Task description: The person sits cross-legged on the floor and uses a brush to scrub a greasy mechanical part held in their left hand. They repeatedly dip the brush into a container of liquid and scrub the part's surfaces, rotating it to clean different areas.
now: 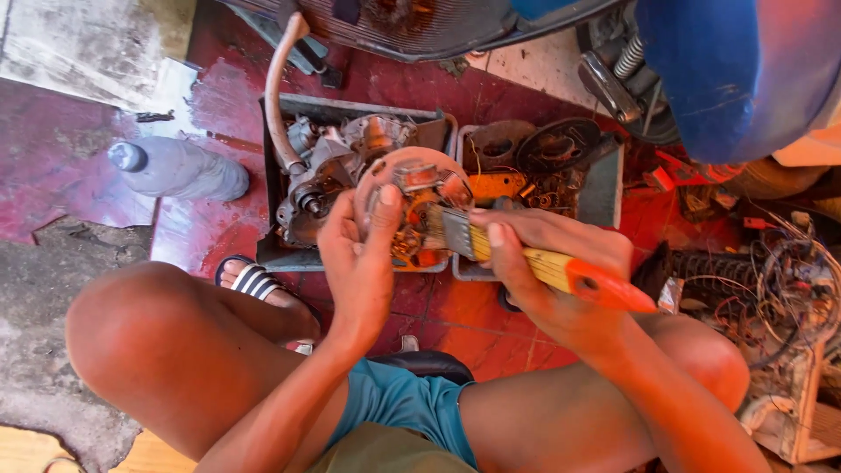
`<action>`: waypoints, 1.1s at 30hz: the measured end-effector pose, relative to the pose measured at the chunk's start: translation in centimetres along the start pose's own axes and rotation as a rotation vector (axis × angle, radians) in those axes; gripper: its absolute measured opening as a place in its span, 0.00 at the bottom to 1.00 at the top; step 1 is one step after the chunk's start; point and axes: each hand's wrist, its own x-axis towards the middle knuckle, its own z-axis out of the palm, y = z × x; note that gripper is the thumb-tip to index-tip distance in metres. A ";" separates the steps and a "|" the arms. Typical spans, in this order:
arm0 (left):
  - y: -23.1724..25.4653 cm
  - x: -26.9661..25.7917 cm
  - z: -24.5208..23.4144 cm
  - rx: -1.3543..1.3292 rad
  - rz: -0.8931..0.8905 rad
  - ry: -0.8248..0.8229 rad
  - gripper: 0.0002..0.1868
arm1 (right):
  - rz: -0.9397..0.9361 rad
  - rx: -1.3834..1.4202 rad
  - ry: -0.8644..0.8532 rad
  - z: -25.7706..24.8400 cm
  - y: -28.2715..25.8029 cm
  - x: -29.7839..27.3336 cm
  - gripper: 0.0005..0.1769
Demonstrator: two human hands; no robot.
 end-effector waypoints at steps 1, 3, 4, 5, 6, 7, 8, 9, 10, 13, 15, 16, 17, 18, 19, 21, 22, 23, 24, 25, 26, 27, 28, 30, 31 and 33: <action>-0.2 0.1 0.0 0.003 0.007 0.008 0.28 | -0.009 0.007 0.000 0.2 0.0 0.0 0.13; -1.0 -0.5 0.0 -0.050 0.003 -0.014 0.19 | -0.153 -0.005 0.051 0.2 -0.3 -1.0 0.12; -1.2 -0.6 0.0 -0.050 0.007 -0.007 0.19 | -0.159 0.000 0.049 0.1 -0.4 -0.9 0.12; -1.4 -0.7 -0.1 -0.045 -0.009 -0.007 0.22 | -0.112 0.039 -0.005 -0.1 -0.6 -0.7 0.13; -1.5 -0.8 -0.1 -0.039 -0.025 -0.015 0.26 | -0.060 0.075 -0.055 -0.2 -0.8 -0.7 0.14; -1.7 -0.9 -0.2 -0.037 -0.022 -0.015 0.26 | -0.061 0.076 -0.052 -0.3 -0.6 -0.8 0.14; -1.9 -1.1 -0.2 -0.007 -0.021 -0.007 0.23 | -0.093 0.033 -0.010 -0.5 -0.4 -0.9 0.13; -2.2 -1.3 -0.2 0.023 -0.019 0.002 0.21 | -0.124 -0.010 0.033 -0.7 -0.2 -1.1 0.12; -2.2 -1.4 -0.2 0.025 -0.021 0.000 0.21 | -0.122 -0.010 0.033 -0.5 -0.1 -1.0 0.12; -2.5 -1.3 -0.5 -0.048 -0.026 -0.016 0.22 | -0.212 0.121 -0.105 0.0 -0.1 -0.5 0.10; -3.0 -1.2 -0.9 0.100 -0.018 0.035 0.19 | -0.325 -0.061 -0.022 -0.2 -0.2 -0.4 0.08; -2.8 -1.3 -0.9 0.101 -0.020 0.035 0.19 | -0.323 -0.060 -0.023 0.2 0.2 -0.5 0.08; -2.5 -1.3 -0.9 0.056 -0.014 0.025 0.20 | -0.318 -0.010 -0.048 0.6 0.5 -0.6 0.09; -2.2 -1.1 -1.0 0.012 -0.004 0.009 0.20 | -0.313 0.037 -0.067 1.1 0.9 -0.6 0.09; -1.9 -1.3 -1.0 0.015 -0.003 0.004 0.20 | -0.311 0.035 -0.062 1.1 0.6 -0.7 0.09; -1.4 -1.2 -1.1 -0.006 -0.059 0.047 0.27 | -0.183 0.053 -0.020 1.2 0.1 -0.6 0.11; -1.6 -1.2 -1.2 -0.005 -0.055 0.052 0.27 | -0.188 0.058 -0.020 1.2 0.0 -0.4 0.11; -1.7 -1.1 -1.3 -0.035 -0.064 0.053 0.26 | -0.167 0.093 -0.052 1.3 0.0 -0.2 0.12; -1.9 -1.1 -1.4 -0.065 -0.076 0.049 0.25 | -0.142 0.126 -0.083 1.3 -0.1 -0.1 0.14; -1.7 -1.4 -1.5 -0.064 -0.075 0.050 0.25 | -0.143 0.128 -0.083 1.7 0.2 -0.3 0.14; -1.5 -1.5 -1.4 -0.039 -0.037 0.036 0.25 | -0.153 0.054 -0.035 2.0 0.4 -0.4 0.13; -1.3 -1.6 -1.3 -0.014 0.001 0.021 0.26 | -0.163 -0.019 0.012 2.3 0.7 -0.5 0.12; -1.6 -1.5 -1.2 -0.016 0.002 0.020 0.26 | -0.163 -0.022 0.012 2.3 0.7 -0.7 0.12; -2.2 -1.5 -1.2 -0.035 -0.028 0.049 0.20 | -0.075 0.126 0.032 2.6 0.5 -0.9 0.14; -2.0 -1.6 -1.1 -0.037 -0.024 0.055 0.20 | -0.082 0.128 0.030 2.3 0.2 -0.4 0.14; -1.7 -1.6 -0.7 -0.011 0.034 0.054 0.22 | 0.123 0.175 0.045 1.6 -0.3 0.2 0.20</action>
